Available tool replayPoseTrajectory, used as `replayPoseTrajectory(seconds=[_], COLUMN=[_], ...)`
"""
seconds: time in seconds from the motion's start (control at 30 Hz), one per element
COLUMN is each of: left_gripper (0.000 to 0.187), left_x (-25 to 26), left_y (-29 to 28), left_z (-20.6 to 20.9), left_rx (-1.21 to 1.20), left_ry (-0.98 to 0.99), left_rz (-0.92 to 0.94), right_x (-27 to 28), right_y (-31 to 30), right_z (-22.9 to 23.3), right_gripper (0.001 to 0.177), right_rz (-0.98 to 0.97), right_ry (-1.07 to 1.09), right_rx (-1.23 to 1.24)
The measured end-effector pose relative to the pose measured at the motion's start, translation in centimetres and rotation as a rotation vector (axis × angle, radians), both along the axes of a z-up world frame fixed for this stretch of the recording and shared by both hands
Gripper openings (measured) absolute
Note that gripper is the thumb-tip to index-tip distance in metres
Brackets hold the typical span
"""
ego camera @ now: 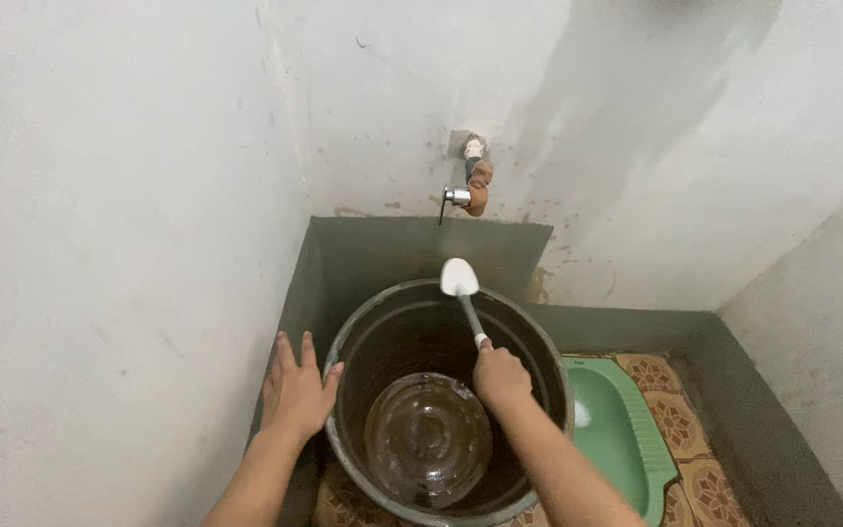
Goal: The person cleans the inside and bottom of a large plastic bucket using a brush and water, then rinses the brush under a tap.
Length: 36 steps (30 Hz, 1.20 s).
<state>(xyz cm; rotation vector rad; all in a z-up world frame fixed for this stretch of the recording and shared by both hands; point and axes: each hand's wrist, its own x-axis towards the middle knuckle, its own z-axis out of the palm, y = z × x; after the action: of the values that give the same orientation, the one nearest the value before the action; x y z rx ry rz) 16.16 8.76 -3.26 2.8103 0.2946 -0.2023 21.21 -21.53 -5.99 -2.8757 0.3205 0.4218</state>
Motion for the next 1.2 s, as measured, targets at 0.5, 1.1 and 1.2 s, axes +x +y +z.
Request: replayPoseTrajectory(seconds=[0.5, 1.1, 1.2], left_gripper=[0.08, 0.081, 0.081], left_x=[0.3, -2.6, -3.5], left_y=[-1.1, -3.5, -4.1], left_z=[-0.4, 1.2, 1.6], left_rx=[-0.004, 0.03, 0.012], left_ry=[0.023, -0.008, -0.033], left_rz=[-0.019, 0.024, 0.038], right_x=[-3.9, -12.2, -13.5], right_y=[-7.4, -18.6, -19.8], right_z=[-2.7, 1.7, 2.8], right_gripper=[0.041, 0.054, 0.056], right_rz=[-0.084, 0.061, 0.092], right_ry=[-0.185, 0.188, 0.188], right_rx=[-0.07, -0.176, -0.227])
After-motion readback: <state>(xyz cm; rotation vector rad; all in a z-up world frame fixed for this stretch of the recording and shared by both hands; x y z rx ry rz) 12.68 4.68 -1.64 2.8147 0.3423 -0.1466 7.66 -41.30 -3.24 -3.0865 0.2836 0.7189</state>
